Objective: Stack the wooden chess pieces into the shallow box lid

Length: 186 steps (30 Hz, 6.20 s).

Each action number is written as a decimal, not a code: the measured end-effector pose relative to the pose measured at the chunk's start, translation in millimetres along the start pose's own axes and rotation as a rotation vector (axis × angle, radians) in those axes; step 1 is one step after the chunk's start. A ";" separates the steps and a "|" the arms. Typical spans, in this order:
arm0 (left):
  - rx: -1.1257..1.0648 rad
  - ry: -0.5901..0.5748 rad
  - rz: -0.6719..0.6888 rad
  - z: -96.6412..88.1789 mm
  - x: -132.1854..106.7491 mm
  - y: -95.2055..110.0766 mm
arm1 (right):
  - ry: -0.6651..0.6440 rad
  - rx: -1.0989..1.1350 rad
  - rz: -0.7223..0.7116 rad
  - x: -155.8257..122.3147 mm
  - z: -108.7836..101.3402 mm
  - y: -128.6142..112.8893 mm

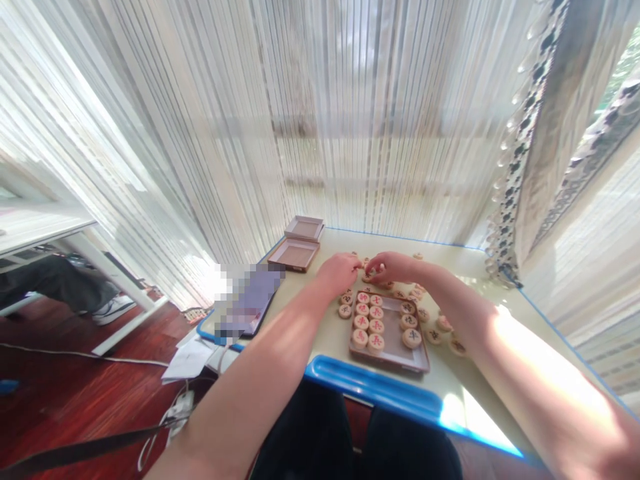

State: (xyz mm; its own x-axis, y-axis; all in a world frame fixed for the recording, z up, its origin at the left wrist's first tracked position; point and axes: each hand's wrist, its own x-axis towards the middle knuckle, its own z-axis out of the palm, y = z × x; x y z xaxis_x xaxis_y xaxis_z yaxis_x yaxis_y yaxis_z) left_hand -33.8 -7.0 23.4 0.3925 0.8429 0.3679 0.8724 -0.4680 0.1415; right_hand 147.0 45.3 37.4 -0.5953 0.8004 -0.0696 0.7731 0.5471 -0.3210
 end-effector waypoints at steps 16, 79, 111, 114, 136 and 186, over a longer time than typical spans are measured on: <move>-0.156 0.062 0.024 9.0 0.2 1.4 | 0.132 -0.036 0.058 -24.1 1.4 -7.3; -0.363 0.144 0.501 1.0 -73.7 80.0 | 0.597 0.157 0.293 -196.5 56.3 -78.5; -0.311 0.086 0.449 3.2 -59.6 78.6 | 0.624 0.205 0.273 -190.5 58.8 -68.4; -0.328 0.052 0.461 0.2 -60.3 78.8 | 0.627 0.202 0.236 -189.2 59.4 -66.4; -0.313 0.060 0.526 0.8 -64.1 76.4 | 0.622 0.112 0.211 -191.4 65.1 -67.7; -0.489 0.125 0.408 -9.1 -66.9 73.6 | 0.649 0.089 0.191 -189.1 72.0 -62.2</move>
State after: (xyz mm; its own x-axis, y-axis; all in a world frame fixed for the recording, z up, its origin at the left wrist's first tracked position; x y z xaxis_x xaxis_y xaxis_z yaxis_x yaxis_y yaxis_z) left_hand 1.6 -100.2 17.5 0.6021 0.5482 0.5805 0.4153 -0.8360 0.3587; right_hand 195.7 -157.7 2.5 -0.1768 0.8811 0.4386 0.8140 0.3814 -0.4381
